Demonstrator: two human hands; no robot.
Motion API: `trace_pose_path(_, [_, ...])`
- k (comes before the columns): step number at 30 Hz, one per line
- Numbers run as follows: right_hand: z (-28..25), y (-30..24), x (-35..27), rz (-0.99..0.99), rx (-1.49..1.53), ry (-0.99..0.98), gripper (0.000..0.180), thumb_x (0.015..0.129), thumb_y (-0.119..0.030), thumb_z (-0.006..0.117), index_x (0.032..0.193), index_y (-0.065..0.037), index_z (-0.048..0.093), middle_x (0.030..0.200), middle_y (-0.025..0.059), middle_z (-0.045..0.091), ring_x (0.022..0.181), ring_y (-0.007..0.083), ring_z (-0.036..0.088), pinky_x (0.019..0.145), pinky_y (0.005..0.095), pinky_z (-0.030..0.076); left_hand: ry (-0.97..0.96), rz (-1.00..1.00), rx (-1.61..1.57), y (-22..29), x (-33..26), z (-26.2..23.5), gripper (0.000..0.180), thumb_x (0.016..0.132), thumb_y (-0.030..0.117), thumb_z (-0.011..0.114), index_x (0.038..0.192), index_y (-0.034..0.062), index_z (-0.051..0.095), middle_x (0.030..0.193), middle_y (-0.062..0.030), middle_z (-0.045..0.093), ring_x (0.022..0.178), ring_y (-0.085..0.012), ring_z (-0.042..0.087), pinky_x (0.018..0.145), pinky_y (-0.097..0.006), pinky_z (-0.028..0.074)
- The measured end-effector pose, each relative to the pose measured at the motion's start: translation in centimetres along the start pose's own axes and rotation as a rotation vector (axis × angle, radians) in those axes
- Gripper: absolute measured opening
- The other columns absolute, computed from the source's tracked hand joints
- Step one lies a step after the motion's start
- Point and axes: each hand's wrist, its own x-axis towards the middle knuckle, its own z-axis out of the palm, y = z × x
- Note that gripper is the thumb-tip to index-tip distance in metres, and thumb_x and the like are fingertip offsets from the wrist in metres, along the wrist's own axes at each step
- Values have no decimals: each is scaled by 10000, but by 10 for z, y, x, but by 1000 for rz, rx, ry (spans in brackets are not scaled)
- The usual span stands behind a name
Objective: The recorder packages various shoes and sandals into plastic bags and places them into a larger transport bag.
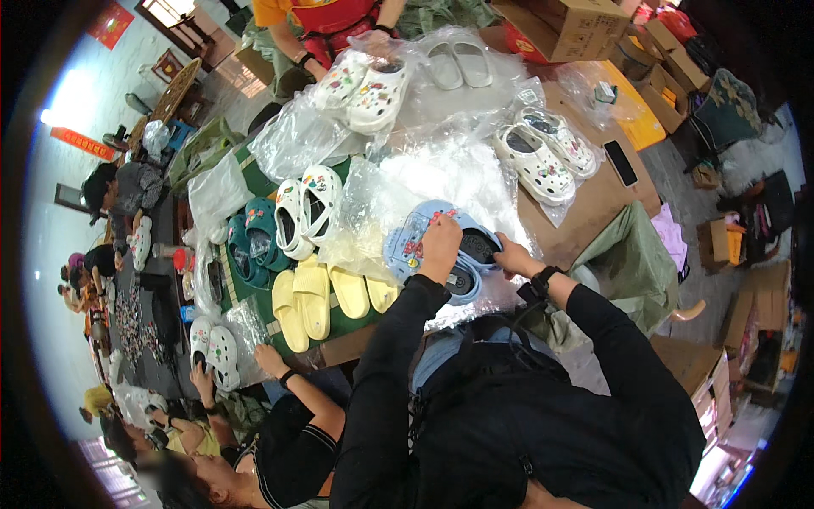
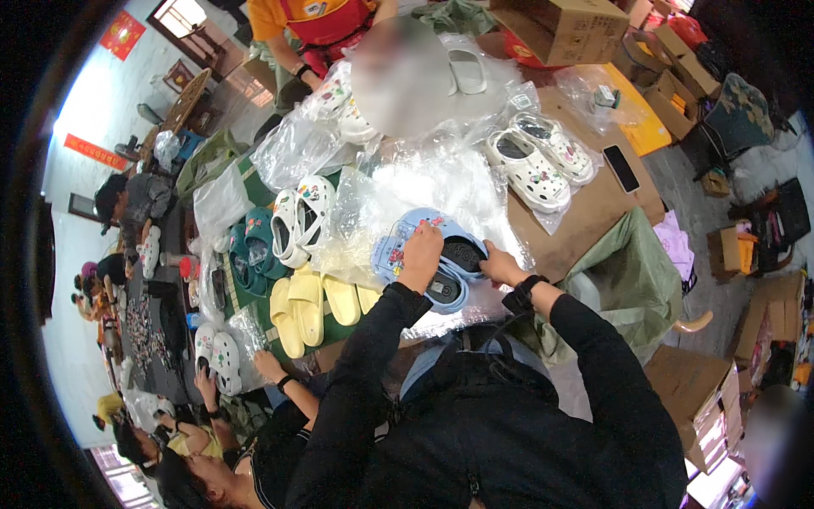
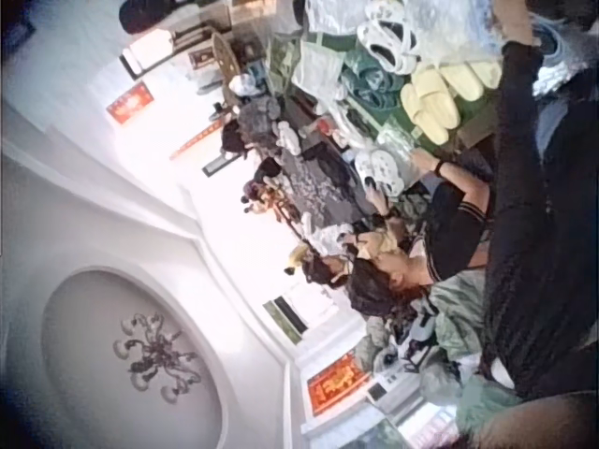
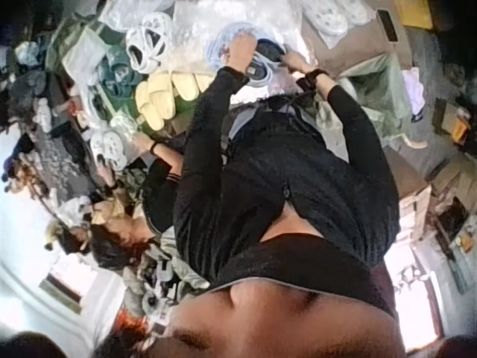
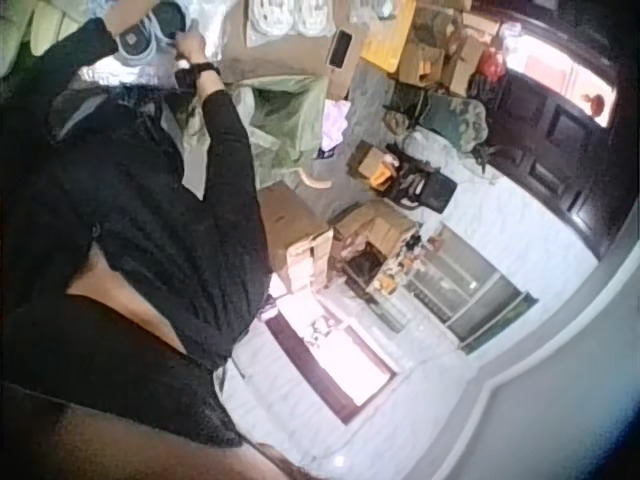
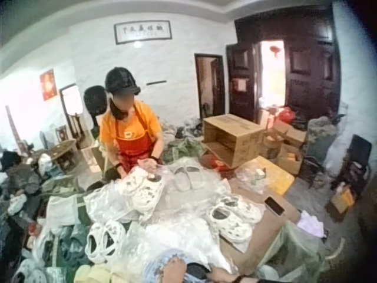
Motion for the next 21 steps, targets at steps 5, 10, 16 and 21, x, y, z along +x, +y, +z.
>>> trace_pose_path(5, [18,38,-1,-285,-160,221,697,744,-107,508,1367,-96,195,665,217,595,536,370,578,579,438,479,8,-84,-120,0,6,2,67,719,78,543,768,36,561,756,-112,556,600,-244,619,495,-330,504])
trace_pose_path(10, [25,17,-26,-395,-360,425,779,718,-74,558,1386,-115,159,633,217,576,569,389,561,552,460,454,116,-21,-137,-7,10,-13,89,704,80,555,783,39,560,701,-84,567,589,-229,620,472,-308,499])
trace_pose_path(16, [26,6,-34,-460,-429,470,821,691,-50,585,1389,-117,157,628,217,563,570,382,557,543,462,449,106,28,-112,10,33,-19,66,674,73,582,731,41,591,738,-78,555,649,-211,615,496,-312,507])
trace_pose_path(21, [27,0,-29,-518,-463,527,831,685,-93,601,1385,-82,154,616,215,552,534,384,546,519,454,449,107,105,-141,26,36,-23,83,646,99,596,690,33,617,745,-82,563,698,-227,596,507,-322,494])
